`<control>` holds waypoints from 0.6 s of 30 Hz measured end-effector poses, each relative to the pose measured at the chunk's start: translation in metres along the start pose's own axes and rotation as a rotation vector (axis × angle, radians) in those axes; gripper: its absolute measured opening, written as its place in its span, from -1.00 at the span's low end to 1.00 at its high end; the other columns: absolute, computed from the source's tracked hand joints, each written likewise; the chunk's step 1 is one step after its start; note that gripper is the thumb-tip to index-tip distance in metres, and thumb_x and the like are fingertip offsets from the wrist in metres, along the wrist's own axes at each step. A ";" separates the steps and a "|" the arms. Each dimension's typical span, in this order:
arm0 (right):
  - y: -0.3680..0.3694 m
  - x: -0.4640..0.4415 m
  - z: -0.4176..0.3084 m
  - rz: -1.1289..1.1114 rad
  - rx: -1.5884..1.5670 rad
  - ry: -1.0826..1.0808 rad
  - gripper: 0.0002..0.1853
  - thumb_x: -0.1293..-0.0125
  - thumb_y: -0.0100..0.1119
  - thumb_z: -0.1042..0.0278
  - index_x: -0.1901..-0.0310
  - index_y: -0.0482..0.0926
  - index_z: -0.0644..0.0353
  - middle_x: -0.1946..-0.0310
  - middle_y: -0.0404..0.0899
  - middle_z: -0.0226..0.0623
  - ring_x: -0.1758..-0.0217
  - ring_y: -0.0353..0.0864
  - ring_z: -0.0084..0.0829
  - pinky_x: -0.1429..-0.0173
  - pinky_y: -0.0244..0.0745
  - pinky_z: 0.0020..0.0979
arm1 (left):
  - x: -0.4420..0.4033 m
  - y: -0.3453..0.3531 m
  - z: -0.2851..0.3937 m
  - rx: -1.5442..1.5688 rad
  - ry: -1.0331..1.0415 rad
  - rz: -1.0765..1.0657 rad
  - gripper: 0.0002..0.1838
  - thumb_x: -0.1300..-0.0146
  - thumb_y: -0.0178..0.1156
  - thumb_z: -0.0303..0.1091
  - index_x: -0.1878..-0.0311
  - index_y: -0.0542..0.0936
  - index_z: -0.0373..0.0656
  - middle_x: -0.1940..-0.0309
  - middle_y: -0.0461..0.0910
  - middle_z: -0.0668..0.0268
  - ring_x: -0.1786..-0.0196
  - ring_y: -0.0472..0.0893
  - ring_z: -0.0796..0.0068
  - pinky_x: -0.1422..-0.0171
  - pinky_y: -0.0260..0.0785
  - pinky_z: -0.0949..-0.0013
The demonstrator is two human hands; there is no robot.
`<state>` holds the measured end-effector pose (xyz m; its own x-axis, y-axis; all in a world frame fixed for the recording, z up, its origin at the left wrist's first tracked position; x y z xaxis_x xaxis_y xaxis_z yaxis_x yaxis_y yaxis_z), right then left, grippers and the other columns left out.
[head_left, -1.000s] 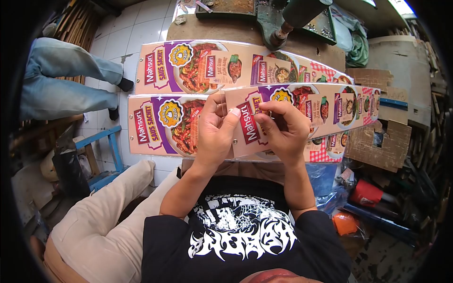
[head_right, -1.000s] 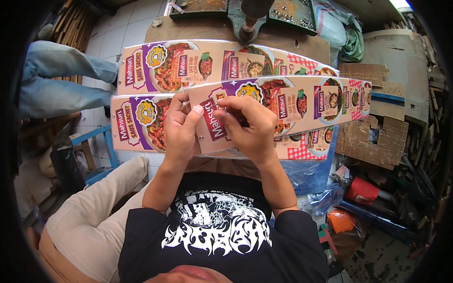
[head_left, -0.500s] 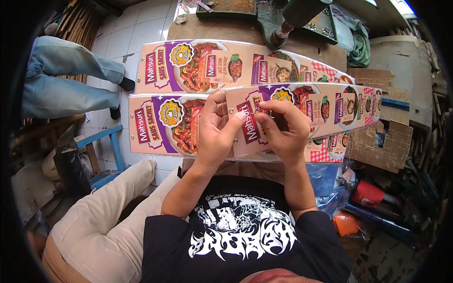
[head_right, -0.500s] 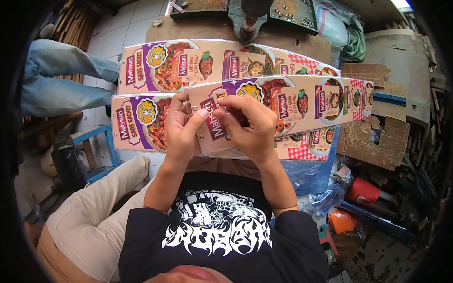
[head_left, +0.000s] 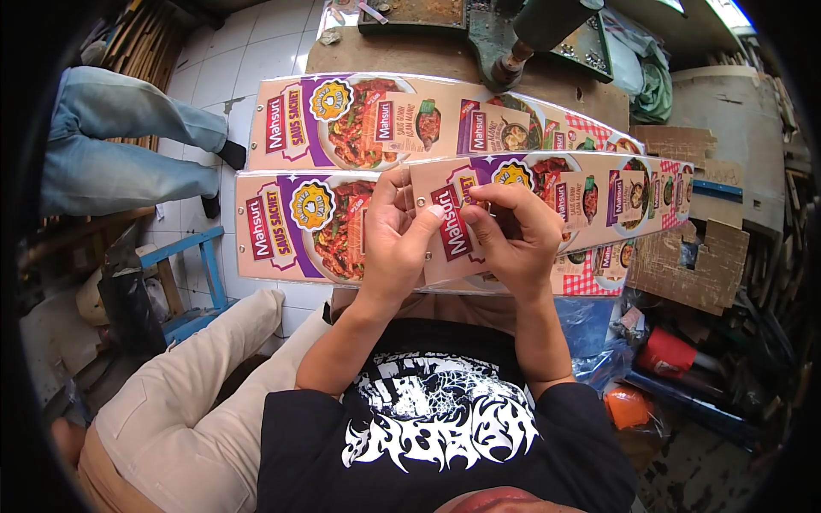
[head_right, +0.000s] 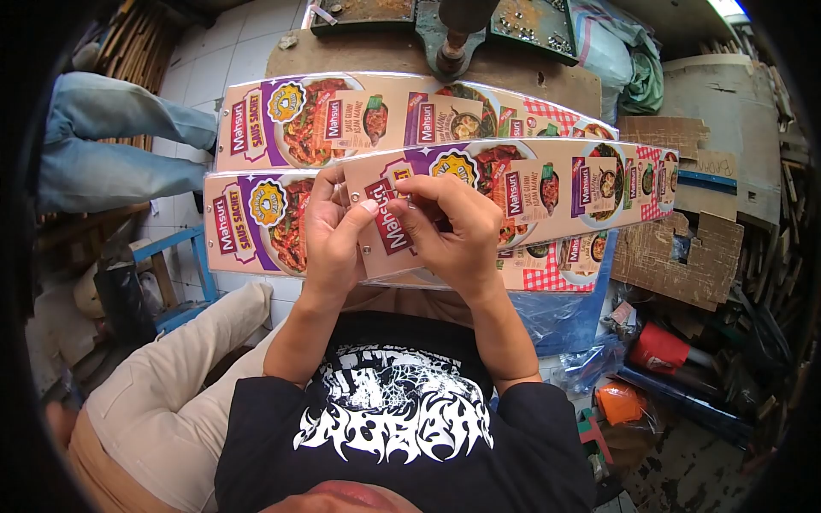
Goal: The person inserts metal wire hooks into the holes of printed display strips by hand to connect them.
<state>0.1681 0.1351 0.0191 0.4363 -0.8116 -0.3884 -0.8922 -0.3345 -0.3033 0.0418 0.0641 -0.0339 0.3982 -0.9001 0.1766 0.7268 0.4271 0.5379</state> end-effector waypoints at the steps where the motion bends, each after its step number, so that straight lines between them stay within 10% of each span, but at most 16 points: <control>1: 0.000 0.000 0.000 0.005 -0.005 -0.007 -0.78 -0.12 0.46 0.50 0.20 0.67 0.25 0.45 0.64 -0.30 0.49 0.62 -0.55 0.42 0.48 -0.55 | 0.000 0.000 0.000 0.001 0.007 -0.004 -0.62 -0.33 0.07 -0.56 -0.20 0.31 -0.32 0.02 0.57 0.06 0.01 0.64 0.47 -0.09 0.54 0.40; 18: -0.003 0.002 0.013 0.043 -0.168 0.112 -0.81 -0.16 0.43 0.55 0.19 0.66 0.30 0.41 0.67 -0.33 0.45 0.63 -0.64 0.40 0.49 -0.60 | 0.001 -0.016 -0.010 0.276 0.070 0.096 -0.81 -0.58 -0.13 -0.26 0.15 0.31 -0.17 0.30 0.47 0.32 0.31 0.53 0.61 0.16 0.49 0.46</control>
<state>0.1729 0.1406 0.0082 0.3899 -0.8720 -0.2959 -0.9208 -0.3656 -0.1358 0.0363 0.0576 -0.0503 0.5024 -0.8445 0.1857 0.5078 0.4620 0.7271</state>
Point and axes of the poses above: each hand's wrist, its own x-axis away from the middle knuckle, its own y-axis out of the palm, z = x × y, the point moved 7 cm from there along -x, towards the middle knuckle
